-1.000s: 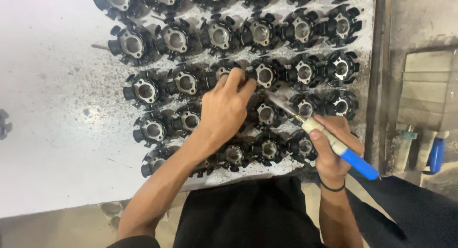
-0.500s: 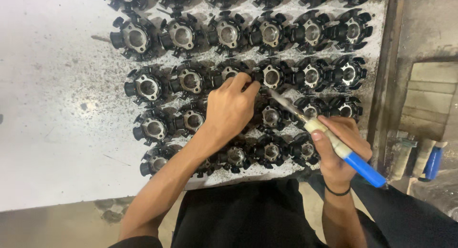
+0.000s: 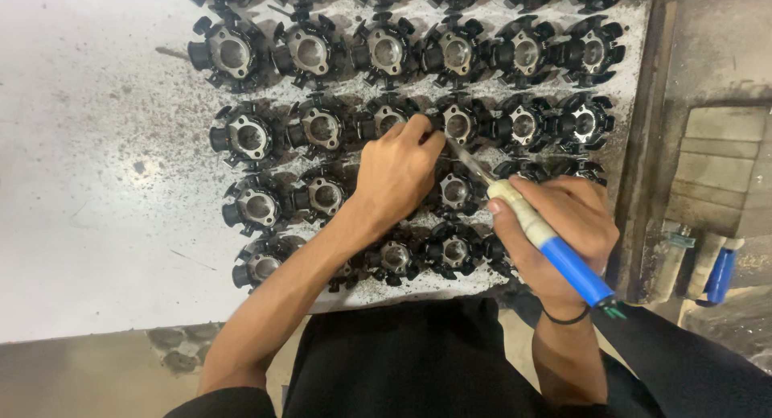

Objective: The person uses a soldering iron to solder each black rotor-like component arranged in rows on a workbench, working through them one at a time and moving finished pieces aside while continuing along the rows.

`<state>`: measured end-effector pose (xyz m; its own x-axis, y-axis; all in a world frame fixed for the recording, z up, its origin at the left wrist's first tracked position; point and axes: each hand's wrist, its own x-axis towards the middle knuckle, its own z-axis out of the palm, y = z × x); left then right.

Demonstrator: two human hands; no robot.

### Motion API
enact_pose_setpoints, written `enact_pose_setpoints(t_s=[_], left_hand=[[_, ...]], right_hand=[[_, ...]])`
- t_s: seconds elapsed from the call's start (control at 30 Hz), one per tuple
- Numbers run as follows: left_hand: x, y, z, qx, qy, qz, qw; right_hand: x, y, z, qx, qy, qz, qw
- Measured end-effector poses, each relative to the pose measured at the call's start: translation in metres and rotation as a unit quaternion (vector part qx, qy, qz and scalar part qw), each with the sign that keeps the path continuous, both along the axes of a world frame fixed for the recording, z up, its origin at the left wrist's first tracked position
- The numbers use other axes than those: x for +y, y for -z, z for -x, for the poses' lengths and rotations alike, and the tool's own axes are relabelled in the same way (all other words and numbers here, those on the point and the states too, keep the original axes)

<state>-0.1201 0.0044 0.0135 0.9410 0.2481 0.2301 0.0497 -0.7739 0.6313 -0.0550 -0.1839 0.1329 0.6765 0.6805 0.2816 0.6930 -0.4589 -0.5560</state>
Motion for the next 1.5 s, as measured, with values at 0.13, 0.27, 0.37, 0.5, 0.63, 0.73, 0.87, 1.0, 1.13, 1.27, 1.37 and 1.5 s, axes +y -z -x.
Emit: enact_pose_setpoints(t_s=[0.13,0.27,0.37,0.5,0.63,0.73,0.87,1.0,1.13,1.27,1.37,1.5], left_hand=[[0.001,-0.005,-0.006,-0.019,-0.008,0.024,1.0],[0.011,-0.047,0.003,0.027,0.019,0.049,0.998],[0.024,-0.088,0.007,-0.032,0.026,0.059,0.997],[0.046,-0.097,-0.031,-0.146,-0.024,0.004,0.989],[0.053,-0.048,-0.06,-0.065,-0.062,-0.046,0.995],[0.051,-0.01,-0.057,-0.059,-0.072,-0.027,0.995],[0.047,0.012,-0.053,-0.057,-0.069,-0.017,0.996],[0.046,0.012,-0.056,-0.036,-0.047,-0.014,0.998],[0.043,0.011,-0.06,-0.037,-0.044,-0.02,0.998],[0.04,0.017,-0.063,-0.051,-0.058,-0.004,0.997],[0.038,0.023,-0.069,-0.051,-0.067,-0.003,0.996],[0.04,0.014,-0.072,-0.058,-0.069,0.019,0.996]], right_hand=[[0.007,-0.01,-0.005,-0.04,-0.021,0.035,0.998],[-0.01,-0.002,-0.02,0.154,0.058,-0.082,0.983],[-0.02,0.026,-0.02,0.259,0.152,-0.214,0.929],[-0.017,0.061,-0.034,0.245,0.122,-0.283,0.919],[-0.013,0.061,-0.054,0.229,0.097,-0.2,0.947],[-0.005,0.057,-0.06,0.233,0.103,-0.186,0.949],[0.006,0.055,-0.062,0.244,0.096,-0.17,0.95],[0.01,0.04,-0.07,0.182,0.037,-0.106,0.977],[0.023,0.017,-0.081,0.141,-0.008,-0.05,0.989],[0.044,-0.001,-0.093,0.067,-0.024,0.018,0.997],[0.054,-0.009,-0.096,0.066,-0.025,0.036,0.997],[0.054,-0.009,-0.1,0.108,-0.023,0.015,0.994]])
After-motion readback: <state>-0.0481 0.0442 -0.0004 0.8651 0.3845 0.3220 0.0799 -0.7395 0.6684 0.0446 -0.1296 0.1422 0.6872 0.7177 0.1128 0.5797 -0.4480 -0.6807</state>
